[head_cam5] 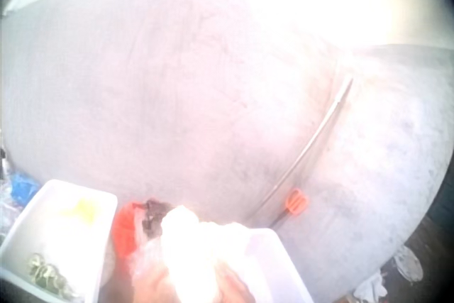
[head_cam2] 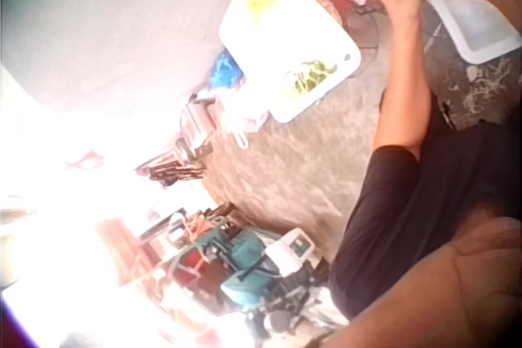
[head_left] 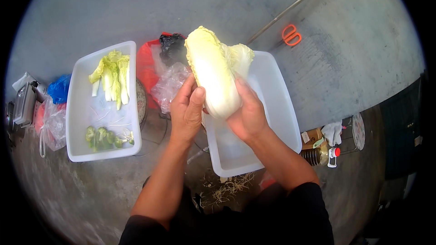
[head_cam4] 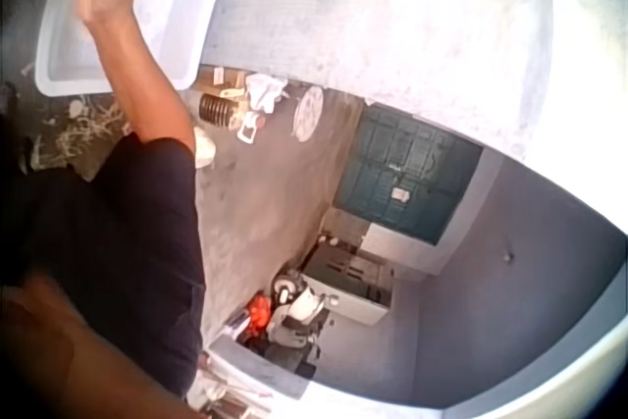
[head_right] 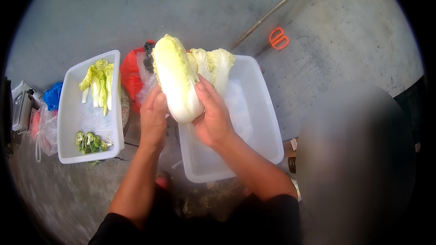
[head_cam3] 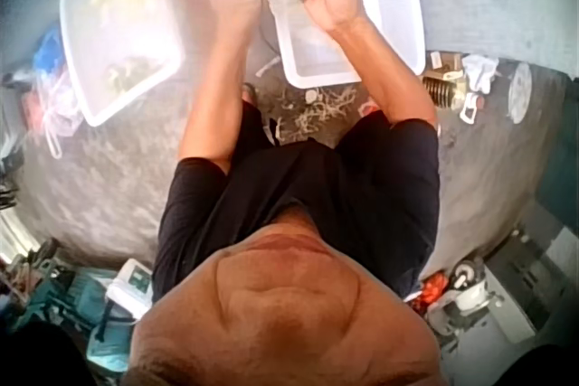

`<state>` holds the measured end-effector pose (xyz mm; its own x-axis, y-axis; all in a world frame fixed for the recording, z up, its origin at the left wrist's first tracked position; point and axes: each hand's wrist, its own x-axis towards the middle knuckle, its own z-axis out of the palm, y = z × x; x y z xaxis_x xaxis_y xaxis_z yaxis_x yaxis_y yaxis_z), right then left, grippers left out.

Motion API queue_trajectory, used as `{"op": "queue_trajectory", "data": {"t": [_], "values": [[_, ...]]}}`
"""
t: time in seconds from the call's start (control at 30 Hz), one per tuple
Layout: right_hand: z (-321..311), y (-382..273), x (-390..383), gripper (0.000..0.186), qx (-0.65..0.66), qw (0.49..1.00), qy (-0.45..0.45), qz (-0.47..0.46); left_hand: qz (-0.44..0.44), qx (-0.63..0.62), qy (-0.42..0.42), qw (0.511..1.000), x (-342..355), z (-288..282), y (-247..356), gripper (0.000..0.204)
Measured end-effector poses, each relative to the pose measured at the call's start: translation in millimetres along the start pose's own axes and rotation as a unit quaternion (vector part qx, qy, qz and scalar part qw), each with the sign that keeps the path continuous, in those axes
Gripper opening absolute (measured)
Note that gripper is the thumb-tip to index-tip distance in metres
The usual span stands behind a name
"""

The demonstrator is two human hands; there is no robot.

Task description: The person retrieves a bag of napa cabbage from a refrigerator, sits on the floor, and uses a knife to trim the root ends. They then separate the cabbage into individual leaves and place them into a white plastic container.

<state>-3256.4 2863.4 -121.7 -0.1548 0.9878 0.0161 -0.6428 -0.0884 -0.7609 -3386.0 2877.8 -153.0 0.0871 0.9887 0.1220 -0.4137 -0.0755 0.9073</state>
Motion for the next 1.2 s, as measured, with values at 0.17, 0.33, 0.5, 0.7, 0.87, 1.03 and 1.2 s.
{"op": "queue_trajectory", "data": {"t": [0.17, 0.33, 0.5, 0.7, 0.87, 1.03, 1.2], "values": [[-8, 15, 0, 0.062, -0.426, 0.872, 0.008, -0.241, -0.057, -0.142, -0.043, 0.987, -5, 1, -2, 0.067], [1, 6, -5, 0.060, -0.370, 0.917, 0.027, -0.147, -0.111, -0.238, -0.028, 0.965, -4, -1, 8, 0.068], [-2, -9, 0, 0.047, -0.500, 0.858, 0.027, -0.119, -0.040, -0.151, 0.012, 0.988, -2, 0, 2, 0.064], [0, -11, 2, 0.042, -0.493, 0.856, 0.061, -0.143, 0.050, -0.039, 0.069, 0.996, -1, 7, 1, 0.063], [-20, -34, 17, 0.030, -0.514, 0.844, 0.065, -0.142, 0.037, -0.029, 0.094, 0.994, 1, 6, 4, 0.060], [-56, -74, 48, 0.020, -0.556, 0.773, 0.138, -0.272, 0.007, -0.004, 0.090, 0.996, 2, 2, 2, 0.054], [-109, -61, 57, 0.025, -0.391, 0.869, 0.269, -0.143, -0.041, -0.092, 0.117, 0.988, 6, 0, 1, 0.054]]}}
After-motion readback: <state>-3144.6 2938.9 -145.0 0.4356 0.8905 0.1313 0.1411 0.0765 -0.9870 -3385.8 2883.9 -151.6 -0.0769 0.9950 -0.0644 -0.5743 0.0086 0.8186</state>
